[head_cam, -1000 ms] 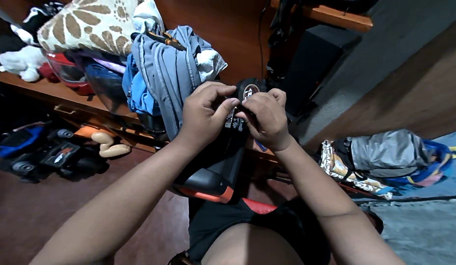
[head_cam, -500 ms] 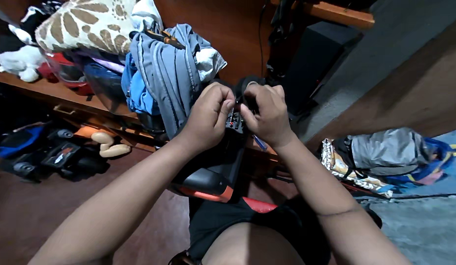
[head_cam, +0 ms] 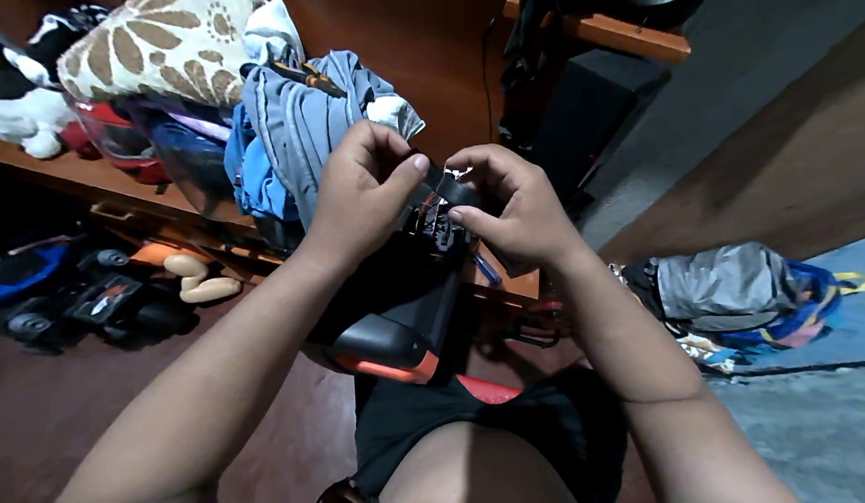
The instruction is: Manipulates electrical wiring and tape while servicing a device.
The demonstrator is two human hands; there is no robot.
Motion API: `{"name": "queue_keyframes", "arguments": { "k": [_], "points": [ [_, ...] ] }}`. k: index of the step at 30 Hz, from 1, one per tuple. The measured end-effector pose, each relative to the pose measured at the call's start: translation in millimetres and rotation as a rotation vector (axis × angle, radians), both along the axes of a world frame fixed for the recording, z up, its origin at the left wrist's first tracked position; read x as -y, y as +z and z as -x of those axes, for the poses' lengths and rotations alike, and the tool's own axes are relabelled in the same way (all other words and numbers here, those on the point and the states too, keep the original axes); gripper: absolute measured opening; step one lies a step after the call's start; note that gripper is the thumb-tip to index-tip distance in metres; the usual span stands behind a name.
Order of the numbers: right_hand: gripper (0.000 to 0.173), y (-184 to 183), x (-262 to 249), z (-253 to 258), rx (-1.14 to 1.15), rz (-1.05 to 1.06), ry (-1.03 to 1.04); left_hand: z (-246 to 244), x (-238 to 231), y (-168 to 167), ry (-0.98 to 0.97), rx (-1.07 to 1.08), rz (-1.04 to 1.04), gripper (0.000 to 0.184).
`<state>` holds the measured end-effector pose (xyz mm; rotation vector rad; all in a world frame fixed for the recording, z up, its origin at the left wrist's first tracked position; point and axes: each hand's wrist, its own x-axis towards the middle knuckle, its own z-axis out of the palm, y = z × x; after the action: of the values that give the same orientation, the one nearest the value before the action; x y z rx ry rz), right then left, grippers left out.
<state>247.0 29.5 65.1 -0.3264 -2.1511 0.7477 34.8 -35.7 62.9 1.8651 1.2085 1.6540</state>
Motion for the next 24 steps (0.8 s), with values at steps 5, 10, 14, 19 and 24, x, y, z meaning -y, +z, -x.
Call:
{"name": "queue_keyframes", "arguments": {
  "k": [5, 10, 14, 19, 24],
  "points": [
    [0.039, 1.5, 4.9, -7.0, 0.008, -0.155, -0.048, -1.4, 11.7, 7.7, 0.089, -0.078, -0.032, 0.015],
    [0.037, 5.4, 14.4, -12.7, -0.030, -0.223, 0.001, -5.6, 24.7, 15.4, -0.034, -0.089, -0.096, 0.047],
    [0.039, 10.3, 18.0, -20.0, 0.009, -0.341, 0.016, -5.7, 32.8, 25.8, -0.092, -0.126, 0.009, 0.077],
    [0.035, 19.6, 20.8, -28.2, 0.083, -0.489, 0.032, -4.9, 37.6, 31.2, -0.032, -0.353, 0.219, 0.041],
    [0.034, 21.9, 19.8, -35.1, 0.147, -0.576, 0.090, -9.1, 35.1, 36.7, -0.114, -0.359, 0.417, 0.010]
  ]
}}
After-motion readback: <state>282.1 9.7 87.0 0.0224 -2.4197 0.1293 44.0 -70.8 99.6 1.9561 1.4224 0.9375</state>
